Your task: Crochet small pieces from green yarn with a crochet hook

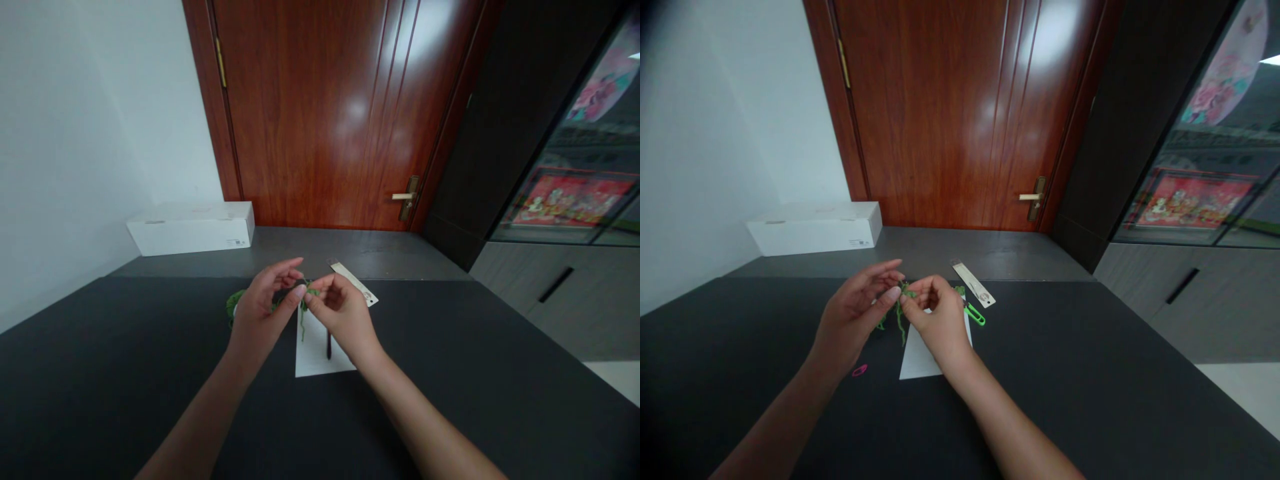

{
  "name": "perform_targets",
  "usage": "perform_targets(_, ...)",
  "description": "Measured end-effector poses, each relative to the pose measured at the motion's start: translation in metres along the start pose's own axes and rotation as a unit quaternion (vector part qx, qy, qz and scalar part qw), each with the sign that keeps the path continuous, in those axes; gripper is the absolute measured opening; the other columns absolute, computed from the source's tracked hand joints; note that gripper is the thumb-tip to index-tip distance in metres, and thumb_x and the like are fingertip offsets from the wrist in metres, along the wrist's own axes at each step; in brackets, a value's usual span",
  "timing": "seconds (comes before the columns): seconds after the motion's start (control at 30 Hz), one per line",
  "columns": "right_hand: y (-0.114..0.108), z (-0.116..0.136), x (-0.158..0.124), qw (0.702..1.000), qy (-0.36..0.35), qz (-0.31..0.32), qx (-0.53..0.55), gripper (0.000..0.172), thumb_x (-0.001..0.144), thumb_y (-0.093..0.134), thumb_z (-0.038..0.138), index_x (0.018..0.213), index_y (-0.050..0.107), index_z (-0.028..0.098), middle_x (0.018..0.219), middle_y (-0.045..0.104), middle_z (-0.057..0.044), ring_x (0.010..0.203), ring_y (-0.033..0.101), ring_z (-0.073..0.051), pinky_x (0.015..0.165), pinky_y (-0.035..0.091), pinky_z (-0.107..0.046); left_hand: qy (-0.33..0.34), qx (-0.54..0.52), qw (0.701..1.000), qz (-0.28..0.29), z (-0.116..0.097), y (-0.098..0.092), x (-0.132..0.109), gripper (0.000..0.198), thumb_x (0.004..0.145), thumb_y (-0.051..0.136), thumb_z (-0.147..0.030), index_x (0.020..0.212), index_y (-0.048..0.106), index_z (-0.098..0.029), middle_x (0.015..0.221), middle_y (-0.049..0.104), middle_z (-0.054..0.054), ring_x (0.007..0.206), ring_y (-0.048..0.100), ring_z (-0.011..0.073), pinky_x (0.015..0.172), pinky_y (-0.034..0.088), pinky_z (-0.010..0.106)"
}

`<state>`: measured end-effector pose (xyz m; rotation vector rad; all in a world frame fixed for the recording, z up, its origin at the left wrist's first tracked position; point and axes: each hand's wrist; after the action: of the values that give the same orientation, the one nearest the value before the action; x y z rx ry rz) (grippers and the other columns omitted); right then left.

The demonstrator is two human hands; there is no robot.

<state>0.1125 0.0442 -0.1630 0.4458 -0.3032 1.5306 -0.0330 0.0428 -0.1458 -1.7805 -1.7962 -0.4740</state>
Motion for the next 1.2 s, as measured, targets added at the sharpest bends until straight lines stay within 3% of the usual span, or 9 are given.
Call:
perform_targets(0.1, 0.0, 0.0, -0.001, 0.999, -0.013, 0.0, -0.035, 0.015, 0.077, 0.074, 0.028, 0.084, 0.064, 0.019, 0.067, 0.058, 0.004, 0.06, 0.054, -0.011, 0.059, 0.045, -0.027, 0.068, 0.12, 0.99, 0.006, -0.001, -0.005, 0.002, 0.016, 0.085, 0.072, -0.025, 0.101, 0.077, -0.024, 0.105, 0.072, 0.006, 0.102, 0.066, 0.0233, 0.093, 0.048, 0.039)
perform_targets(0.23, 0.0, 0.001, -0.002, 0.999, -0.013, -0.004, -0.036, 0.013, 0.077, 0.072, 0.027, 0.083, 0.064, 0.019, 0.068, 0.059, 0.003, 0.061, 0.056, -0.012, 0.061, 0.047, -0.028, 0.07, 0.157, 0.985, -0.02, -0.002, -0.008, 0.001, 0.01, 0.088, 0.068, -0.028, 0.083, 0.074, -0.022, 0.092, 0.072, 0.005, 0.091, 0.068, 0.0225, 0.085, 0.05, 0.038)
perform_targets(0.43, 0.0, 0.001, -0.002, 1.0, 0.005, -0.003, -0.011, 0.015, 0.076, 0.073, 0.027, 0.084, 0.064, 0.019, 0.071, 0.064, 0.001, 0.062, 0.06, -0.013, 0.063, 0.05, -0.029, 0.029, 0.2, 0.979, -0.021, 0.0, -0.009, 0.001, 0.018, 0.093, 0.061, -0.035, 0.09, 0.069, -0.02, 0.093, 0.072, 0.007, 0.089, 0.068, 0.0239, 0.082, 0.051, 0.039)
perform_targets(0.53, -0.001, 0.001, -0.001, 1.0, 0.02, 0.0, 0.005, 0.016, 0.076, 0.073, 0.029, 0.085, 0.064, 0.019, 0.071, 0.063, 0.001, 0.063, 0.06, -0.013, 0.063, 0.049, -0.029, 0.015, 0.169, 0.985, -0.02, 0.002, -0.007, 0.002, 0.021, 0.096, 0.056, -0.038, 0.098, 0.066, -0.019, 0.095, 0.072, 0.009, 0.09, 0.069, 0.0241, 0.081, 0.052, 0.039)
perform_targets(0.73, -0.002, -0.004, 0.001, 1.0, 0.009, -0.018, -0.003, 0.017, 0.076, 0.073, 0.03, 0.085, 0.062, 0.02, 0.07, 0.058, 0.003, 0.063, 0.056, -0.012, 0.061, 0.046, -0.028, 0.04, 0.12, 0.991, -0.031, 0.002, -0.007, 0.003, 0.032, 0.091, 0.064, -0.037, 0.119, 0.064, -0.021, 0.104, 0.073, 0.008, 0.097, 0.07, 0.0236, 0.09, 0.053, 0.039)
perform_targets(0.83, 0.0, -0.004, 0.0, 1.0, 0.001, -0.008, 0.003, 0.016, 0.076, 0.073, 0.027, 0.085, 0.061, 0.021, 0.07, 0.058, 0.004, 0.061, 0.055, -0.012, 0.06, 0.046, -0.027, 0.075, 0.169, 0.983, 0.011, 0.001, -0.011, 0.005, 0.025, 0.089, 0.066, -0.033, 0.112, 0.072, -0.025, 0.107, 0.073, 0.007, 0.102, 0.067, 0.0248, 0.094, 0.051, 0.043)
perform_targets(0.93, 0.001, -0.003, -0.001, 1.0, -0.001, 0.017, 0.012, 0.016, 0.076, 0.073, 0.024, 0.084, 0.06, 0.021, 0.07, 0.059, 0.004, 0.061, 0.055, -0.011, 0.059, 0.046, -0.026, 0.104, 0.183, 0.977, 0.031, 0.001, -0.014, 0.007, 0.013, 0.09, 0.064, -0.029, 0.093, 0.075, -0.024, 0.105, 0.072, 0.008, 0.106, 0.066, 0.0262, 0.096, 0.049, 0.045)
perform_targets(1.03, 0.001, -0.002, -0.002, 0.999, 0.005, 0.035, 0.009, 0.015, 0.076, 0.073, 0.024, 0.082, 0.06, 0.021, 0.07, 0.061, 0.003, 0.061, 0.056, -0.011, 0.059, 0.046, -0.025, 0.098, 0.192, 0.976, 0.018, 0.001, -0.016, 0.008, 0.013, 0.091, 0.061, -0.027, 0.084, 0.07, -0.021, 0.099, 0.071, 0.009, 0.1, 0.067, 0.0265, 0.092, 0.049, 0.046)
perform_targets(1.2, 0.001, -0.003, -0.002, 0.999, 0.01, 0.031, -0.004, 0.015, 0.076, 0.073, 0.025, 0.081, 0.06, 0.021, 0.066, 0.058, 0.005, 0.059, 0.055, -0.011, 0.057, 0.045, -0.025, 0.102, 0.211, 0.972, -0.004, 0.001, -0.015, 0.008, 0.016, 0.095, 0.053, -0.028, 0.087, 0.063, -0.02, 0.098, 0.07, 0.01, 0.1, 0.065, 0.0266, 0.093, 0.047, 0.047)
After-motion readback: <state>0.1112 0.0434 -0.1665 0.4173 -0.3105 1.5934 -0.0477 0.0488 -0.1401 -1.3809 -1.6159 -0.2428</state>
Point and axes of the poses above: each hand's wrist, its own x-axis towards the middle knuckle, its own y-axis out of the palm, z = x × y
